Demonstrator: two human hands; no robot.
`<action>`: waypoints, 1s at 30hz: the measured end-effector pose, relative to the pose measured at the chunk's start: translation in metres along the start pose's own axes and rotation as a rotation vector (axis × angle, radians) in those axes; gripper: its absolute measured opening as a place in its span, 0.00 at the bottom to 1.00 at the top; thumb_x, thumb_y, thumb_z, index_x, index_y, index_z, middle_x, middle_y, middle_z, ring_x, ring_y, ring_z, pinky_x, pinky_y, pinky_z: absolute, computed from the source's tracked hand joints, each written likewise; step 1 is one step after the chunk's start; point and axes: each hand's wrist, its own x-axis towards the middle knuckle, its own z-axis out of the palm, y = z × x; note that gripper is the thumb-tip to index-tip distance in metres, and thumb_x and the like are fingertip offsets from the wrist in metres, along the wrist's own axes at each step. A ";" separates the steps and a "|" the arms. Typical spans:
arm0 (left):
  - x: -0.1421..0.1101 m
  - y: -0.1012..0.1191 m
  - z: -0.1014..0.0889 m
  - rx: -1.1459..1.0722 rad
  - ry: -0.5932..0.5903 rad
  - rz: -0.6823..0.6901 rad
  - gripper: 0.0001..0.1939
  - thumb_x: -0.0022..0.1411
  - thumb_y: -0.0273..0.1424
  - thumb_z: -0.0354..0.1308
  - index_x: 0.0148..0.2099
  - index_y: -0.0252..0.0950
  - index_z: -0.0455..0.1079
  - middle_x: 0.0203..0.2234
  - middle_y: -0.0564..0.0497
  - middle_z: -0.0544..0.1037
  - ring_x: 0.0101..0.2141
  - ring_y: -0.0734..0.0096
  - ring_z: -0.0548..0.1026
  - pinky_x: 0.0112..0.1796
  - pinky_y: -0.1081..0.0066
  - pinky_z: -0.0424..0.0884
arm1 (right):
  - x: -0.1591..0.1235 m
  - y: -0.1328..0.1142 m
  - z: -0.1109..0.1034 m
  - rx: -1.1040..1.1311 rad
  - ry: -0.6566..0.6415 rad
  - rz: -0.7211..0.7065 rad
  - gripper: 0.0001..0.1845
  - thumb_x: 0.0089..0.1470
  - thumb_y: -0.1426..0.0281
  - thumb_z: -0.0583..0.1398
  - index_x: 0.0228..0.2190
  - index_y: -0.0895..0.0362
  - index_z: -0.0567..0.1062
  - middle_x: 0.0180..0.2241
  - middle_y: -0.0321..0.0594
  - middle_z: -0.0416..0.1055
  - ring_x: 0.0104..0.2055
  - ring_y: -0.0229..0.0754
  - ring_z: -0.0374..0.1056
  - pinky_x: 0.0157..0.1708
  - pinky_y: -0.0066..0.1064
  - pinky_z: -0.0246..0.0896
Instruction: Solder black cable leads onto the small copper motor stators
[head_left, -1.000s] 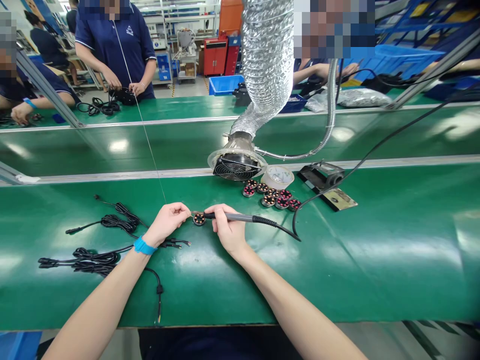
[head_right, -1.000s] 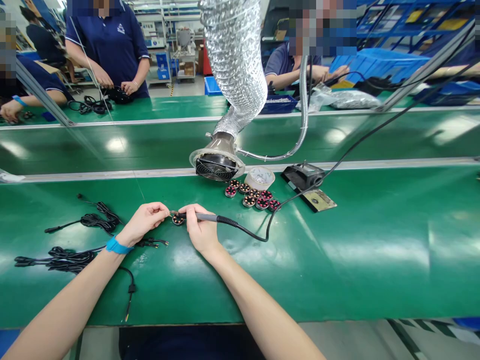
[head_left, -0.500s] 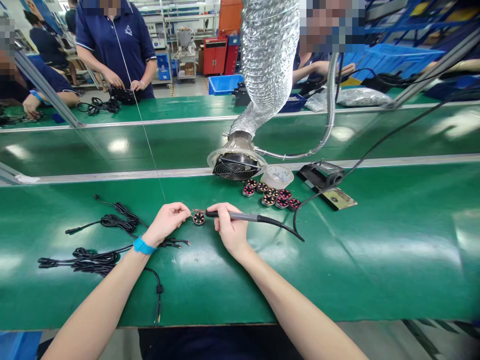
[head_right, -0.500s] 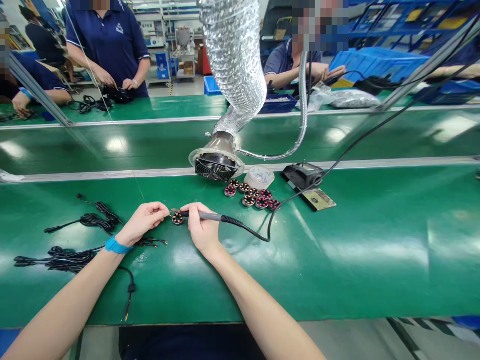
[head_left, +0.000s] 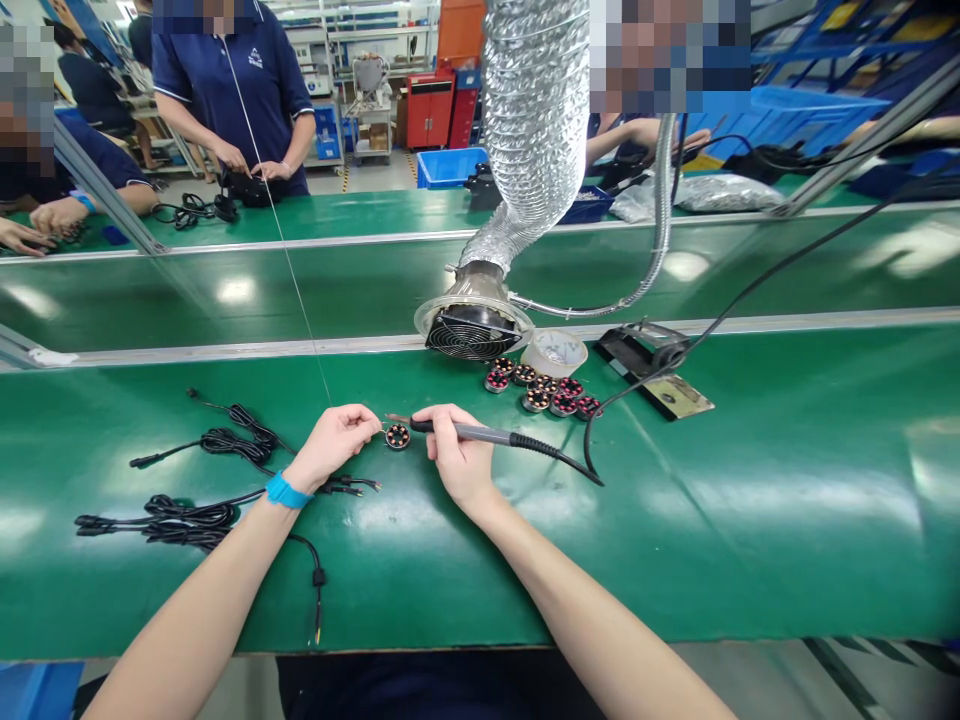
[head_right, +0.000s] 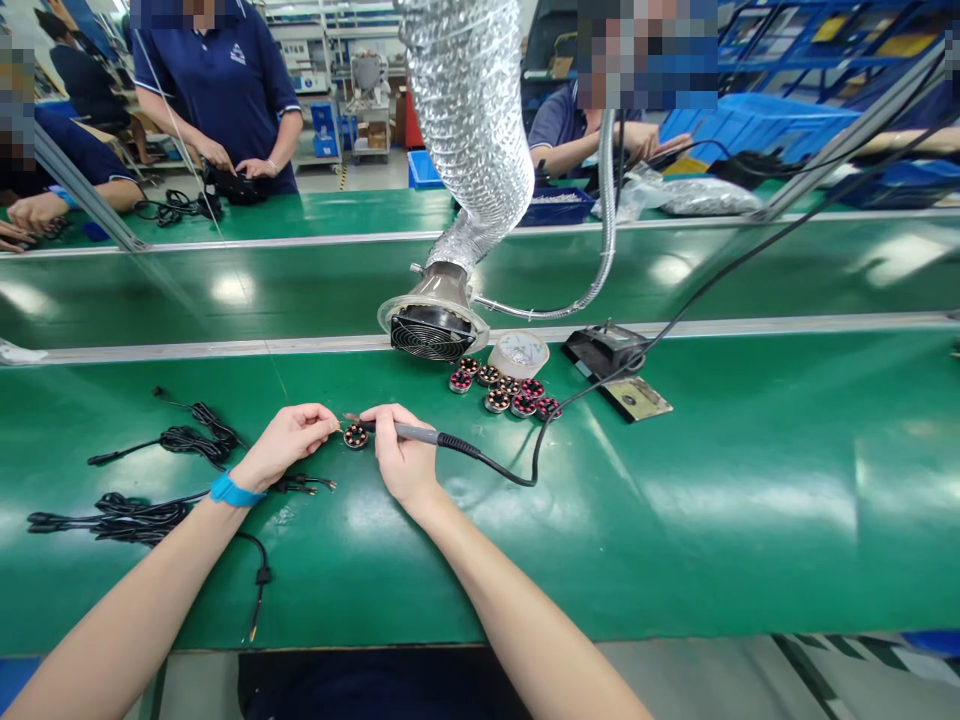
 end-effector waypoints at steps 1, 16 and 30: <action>0.000 -0.001 0.000 0.003 0.000 0.001 0.13 0.54 0.39 0.60 0.31 0.33 0.71 0.19 0.57 0.65 0.20 0.80 0.59 0.22 0.77 0.53 | 0.000 0.000 0.000 -0.018 -0.010 -0.004 0.20 0.65 0.61 0.51 0.31 0.57 0.77 0.14 0.30 0.61 0.16 0.34 0.59 0.20 0.26 0.57; -0.012 0.012 0.000 0.174 -0.059 0.128 0.16 0.60 0.43 0.56 0.32 0.34 0.69 0.20 0.56 0.67 0.21 0.77 0.60 0.22 0.75 0.56 | 0.007 0.024 0.023 -0.167 -0.290 -0.316 0.20 0.61 0.78 0.53 0.53 0.51 0.70 0.42 0.41 0.66 0.41 0.38 0.70 0.47 0.32 0.67; -0.011 0.007 -0.009 0.209 -0.145 0.068 0.19 0.61 0.47 0.53 0.36 0.35 0.68 0.22 0.54 0.69 0.22 0.73 0.68 0.26 0.73 0.65 | 0.002 0.023 0.021 -0.262 -0.268 -0.355 0.19 0.63 0.77 0.52 0.53 0.52 0.69 0.40 0.41 0.64 0.39 0.39 0.68 0.44 0.31 0.67</action>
